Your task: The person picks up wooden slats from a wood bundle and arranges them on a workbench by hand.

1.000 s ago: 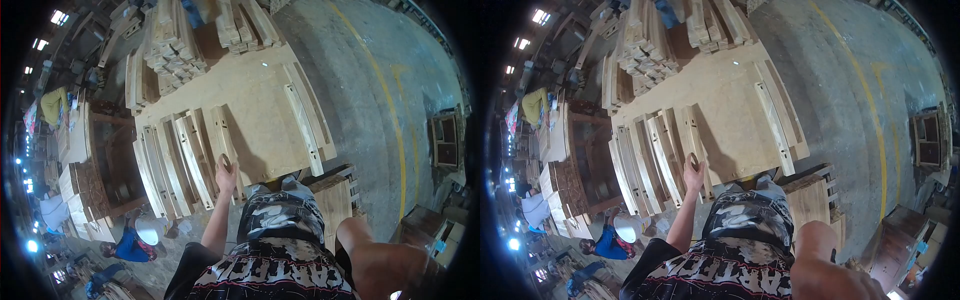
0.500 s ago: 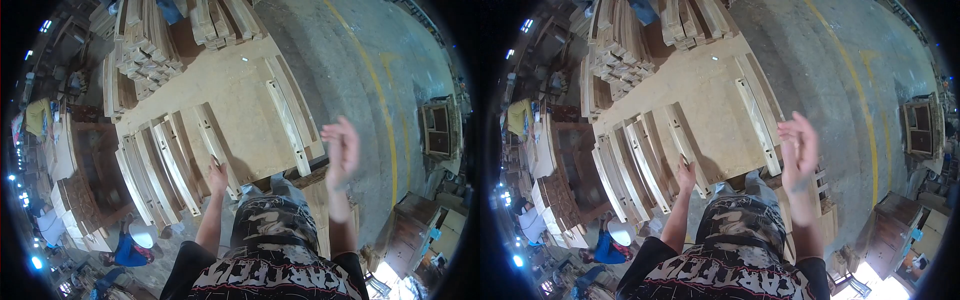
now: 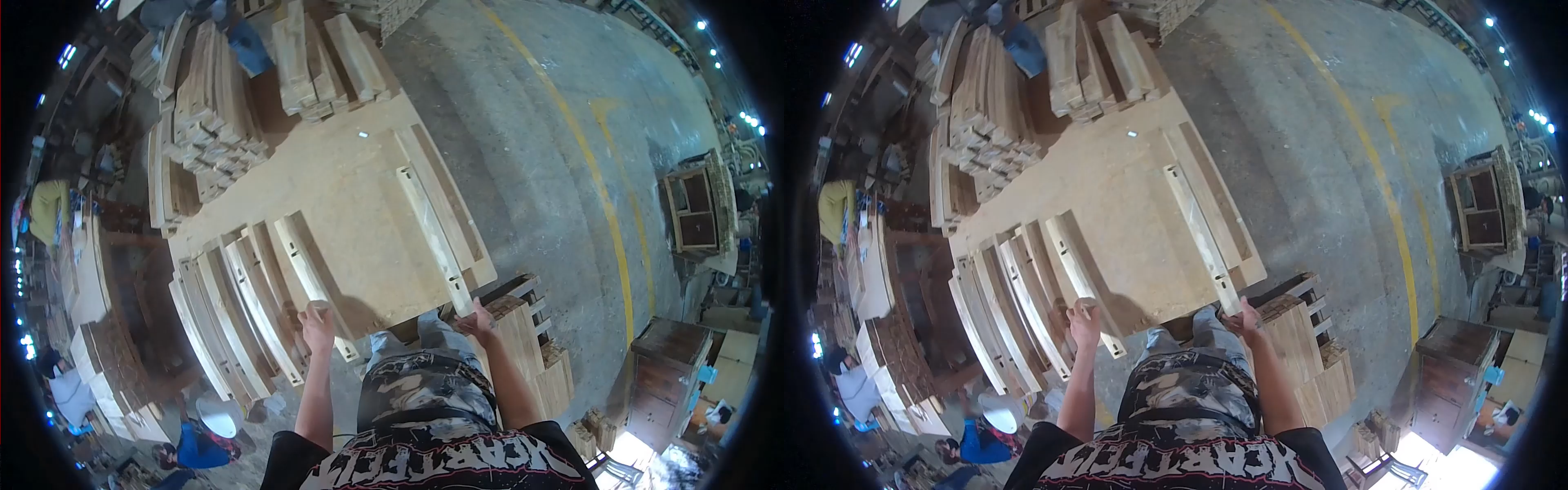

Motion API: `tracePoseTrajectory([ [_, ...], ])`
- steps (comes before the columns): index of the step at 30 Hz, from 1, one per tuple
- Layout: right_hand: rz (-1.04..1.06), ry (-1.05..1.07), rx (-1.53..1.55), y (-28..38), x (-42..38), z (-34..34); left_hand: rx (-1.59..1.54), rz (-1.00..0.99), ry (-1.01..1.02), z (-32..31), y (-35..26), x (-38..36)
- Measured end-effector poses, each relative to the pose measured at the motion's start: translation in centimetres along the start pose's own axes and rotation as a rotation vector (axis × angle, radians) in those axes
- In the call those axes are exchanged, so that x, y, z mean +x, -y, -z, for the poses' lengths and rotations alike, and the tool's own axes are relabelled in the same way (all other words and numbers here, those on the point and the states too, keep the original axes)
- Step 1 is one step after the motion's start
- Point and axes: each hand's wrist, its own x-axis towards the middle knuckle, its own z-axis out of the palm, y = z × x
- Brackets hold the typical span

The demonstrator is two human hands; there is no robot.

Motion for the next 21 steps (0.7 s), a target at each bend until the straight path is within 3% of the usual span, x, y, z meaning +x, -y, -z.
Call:
tracePoseTrajectory([
  [5,0.138,-0.019,-0.173,-0.9,0.0,-1.7,0.080,0.042,0.027,-0.1,-1.4,-0.4],
  [8,0.034,0.117,-0.370,-0.2,-1.1,-1.6,0.020,-0.163,-0.115,0.2,-2.5,0.0],
  [11,0.056,0.317,-0.411,1.0,-4.6,-3.1,-0.035,-0.248,-0.059,0.9,-6.4,0.3],
  [12,0.037,0.403,-0.380,1.2,-5.7,-3.8,-0.027,-0.221,0.017,2.9,-10.5,-0.5],
  [14,0.034,0.451,-0.408,2.6,-9.4,-5.8,-0.003,-0.458,-0.025,1.0,-12.4,-0.3],
  [16,0.077,0.473,-0.445,2.5,-10.9,-7.4,0.174,-0.661,0.149,0.2,-15.7,-0.7],
  [18,0.194,0.374,-0.681,-0.5,-8.7,-6.4,0.333,-0.998,0.160,-2.0,-17.7,0.1],
  [21,0.260,0.250,-0.802,-0.7,-10.4,-6.1,0.375,-1.238,0.230,-2.2,-21.3,0.6],
])
